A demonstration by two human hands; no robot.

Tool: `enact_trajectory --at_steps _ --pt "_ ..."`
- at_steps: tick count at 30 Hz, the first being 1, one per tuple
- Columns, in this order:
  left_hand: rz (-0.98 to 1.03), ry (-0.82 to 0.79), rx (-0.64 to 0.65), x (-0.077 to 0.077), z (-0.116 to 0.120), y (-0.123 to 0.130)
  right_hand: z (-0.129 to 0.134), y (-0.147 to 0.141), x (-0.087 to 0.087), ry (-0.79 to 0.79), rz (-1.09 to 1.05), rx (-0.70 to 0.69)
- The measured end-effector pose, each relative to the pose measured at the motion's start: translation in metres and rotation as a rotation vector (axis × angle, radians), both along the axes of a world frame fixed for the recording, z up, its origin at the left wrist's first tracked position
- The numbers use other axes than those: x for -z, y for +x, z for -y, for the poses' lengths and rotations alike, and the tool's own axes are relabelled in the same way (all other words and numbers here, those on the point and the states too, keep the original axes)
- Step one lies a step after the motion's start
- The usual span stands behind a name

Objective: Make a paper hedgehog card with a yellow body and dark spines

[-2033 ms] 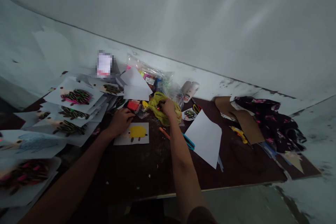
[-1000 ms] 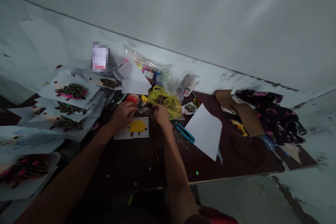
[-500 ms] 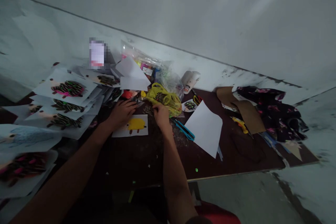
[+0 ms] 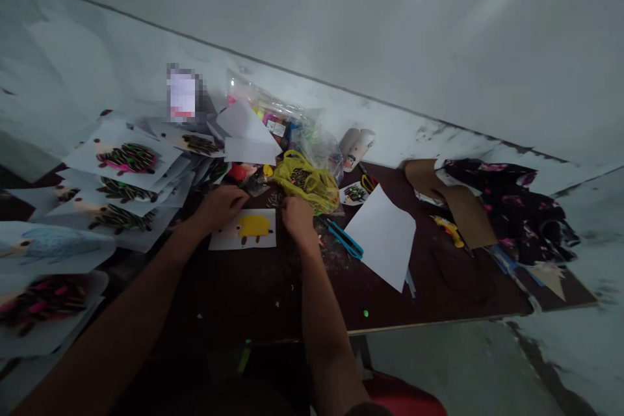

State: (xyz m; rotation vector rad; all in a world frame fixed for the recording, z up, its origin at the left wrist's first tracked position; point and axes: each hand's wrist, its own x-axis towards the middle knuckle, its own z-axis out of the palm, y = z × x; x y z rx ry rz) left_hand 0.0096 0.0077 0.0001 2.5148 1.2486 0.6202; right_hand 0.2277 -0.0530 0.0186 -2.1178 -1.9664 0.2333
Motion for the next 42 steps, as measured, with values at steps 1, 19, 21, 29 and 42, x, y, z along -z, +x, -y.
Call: enact_trajectory --at_steps 1,19,21,29,42 --pt "-0.003 -0.031 0.011 0.001 -0.001 -0.001 0.0 0.0 0.0 0.003 0.01 0.006" --pt "0.074 -0.332 0.087 0.006 -0.008 -0.015 -0.004 -0.009 -0.007 0.057 -0.508 -0.121" --pt "0.084 -0.344 0.085 0.007 -0.008 -0.015 -0.005 -0.014 -0.007 0.006 -0.659 -0.126" --pt "0.128 -0.333 0.111 0.011 -0.011 -0.015 0.0 -0.027 -0.005 -0.014 -0.798 -0.26" --pt "0.126 -0.314 0.117 0.01 -0.009 -0.017 0.019 -0.04 -0.002 0.115 -0.49 -0.311"
